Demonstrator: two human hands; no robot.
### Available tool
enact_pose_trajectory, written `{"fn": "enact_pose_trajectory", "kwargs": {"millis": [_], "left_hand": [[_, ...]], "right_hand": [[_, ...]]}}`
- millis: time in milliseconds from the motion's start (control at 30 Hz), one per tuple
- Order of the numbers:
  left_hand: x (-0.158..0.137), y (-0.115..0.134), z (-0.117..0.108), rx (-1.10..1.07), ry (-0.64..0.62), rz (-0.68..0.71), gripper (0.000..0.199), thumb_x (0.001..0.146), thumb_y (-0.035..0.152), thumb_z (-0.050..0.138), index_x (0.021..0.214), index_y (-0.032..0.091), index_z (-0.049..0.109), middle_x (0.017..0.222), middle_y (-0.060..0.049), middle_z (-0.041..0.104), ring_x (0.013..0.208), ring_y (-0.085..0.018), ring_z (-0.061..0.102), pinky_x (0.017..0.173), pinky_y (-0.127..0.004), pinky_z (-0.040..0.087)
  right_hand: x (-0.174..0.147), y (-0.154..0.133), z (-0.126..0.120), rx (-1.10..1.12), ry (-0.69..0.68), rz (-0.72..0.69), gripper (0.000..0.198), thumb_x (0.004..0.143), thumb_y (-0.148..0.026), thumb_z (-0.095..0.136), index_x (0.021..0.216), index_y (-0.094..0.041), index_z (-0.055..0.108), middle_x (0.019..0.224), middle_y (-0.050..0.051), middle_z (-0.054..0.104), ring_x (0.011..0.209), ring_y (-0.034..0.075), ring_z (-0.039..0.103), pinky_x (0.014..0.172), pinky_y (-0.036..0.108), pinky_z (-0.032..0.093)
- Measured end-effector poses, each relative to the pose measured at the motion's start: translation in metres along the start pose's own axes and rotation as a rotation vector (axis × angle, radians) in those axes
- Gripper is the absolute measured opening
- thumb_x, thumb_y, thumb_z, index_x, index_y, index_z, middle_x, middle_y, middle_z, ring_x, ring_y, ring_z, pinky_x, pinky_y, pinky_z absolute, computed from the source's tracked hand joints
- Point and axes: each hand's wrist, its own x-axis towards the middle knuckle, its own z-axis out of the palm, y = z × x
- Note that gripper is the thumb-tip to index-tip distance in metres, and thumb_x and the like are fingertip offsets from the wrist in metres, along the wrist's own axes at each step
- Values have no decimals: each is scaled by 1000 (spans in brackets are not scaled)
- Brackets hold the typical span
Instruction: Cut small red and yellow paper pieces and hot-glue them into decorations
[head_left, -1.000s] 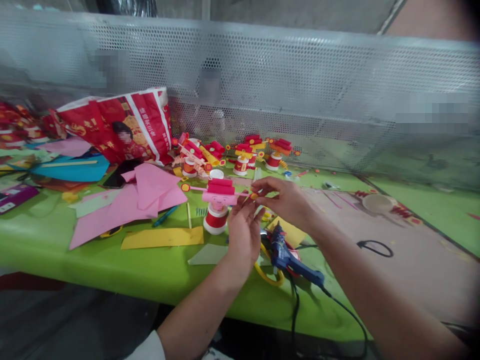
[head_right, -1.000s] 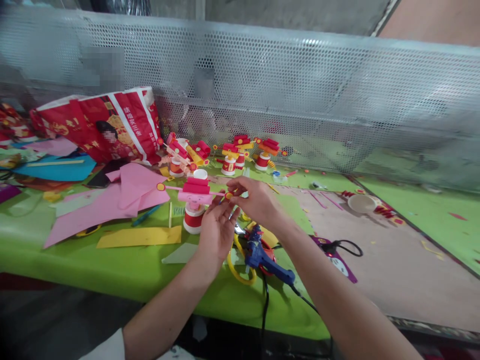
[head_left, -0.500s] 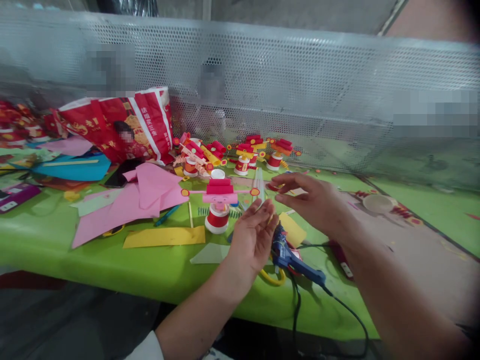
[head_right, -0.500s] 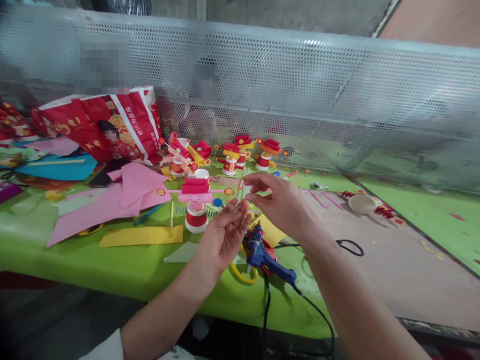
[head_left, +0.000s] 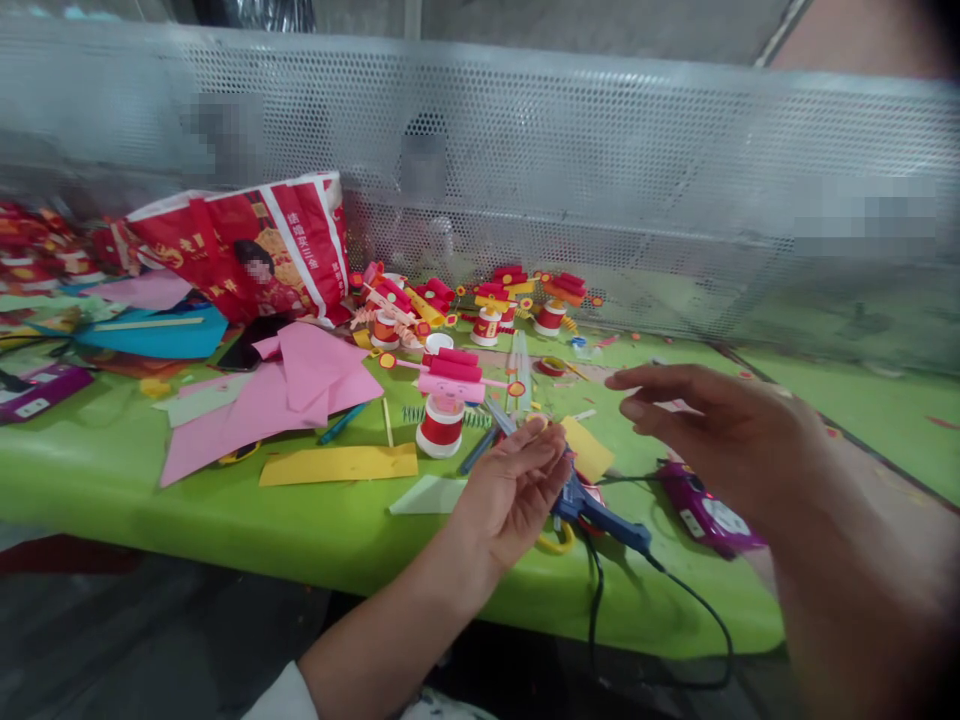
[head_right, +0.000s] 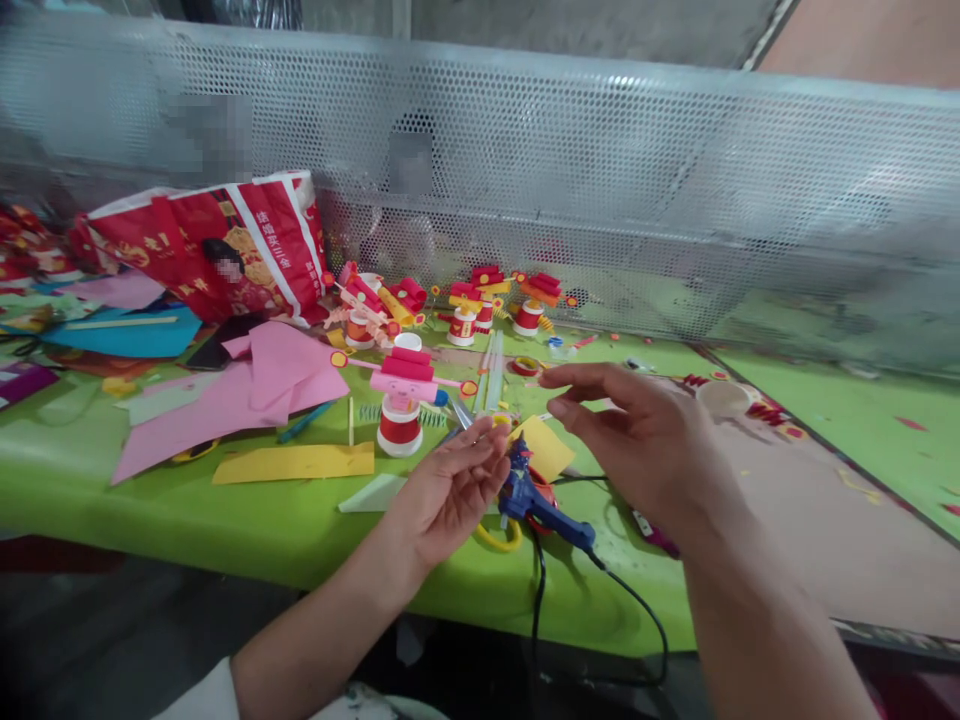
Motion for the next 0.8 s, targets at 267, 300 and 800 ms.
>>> {"fn": "enact_pose_trajectory", "kwargs": {"millis": [267, 300, 800], "left_hand": [[-54, 15, -50, 392, -118, -139, 22, 76, 24, 91, 83, 13, 74, 61, 0, 65, 47, -4, 51, 44, -15, 36], [-62, 22, -59, 465, -137, -118, 24, 78, 31, 90, 83, 13, 75, 56, 1, 62, 43, -3, 45, 43, -15, 30], [-32, 168, -49, 481, 121, 518, 23, 84, 5, 78, 105, 14, 74, 105, -7, 76, 60, -3, 60, 50, -12, 50]], "right_hand": [[-43, 19, 13, 46, -142, 136, 33, 87, -58, 72, 88, -25, 77, 83, 6, 78, 72, 23, 71, 63, 33, 59], [-49, 21, 15, 52, -189, 142, 33, 89, -58, 71, 88, -25, 77, 82, 5, 78, 72, 23, 71, 63, 31, 58], [-121, -19, 57, 24, -214, -14, 19, 95, -47, 63, 88, -34, 76, 76, -1, 79, 62, 23, 74, 56, 30, 60]]}}
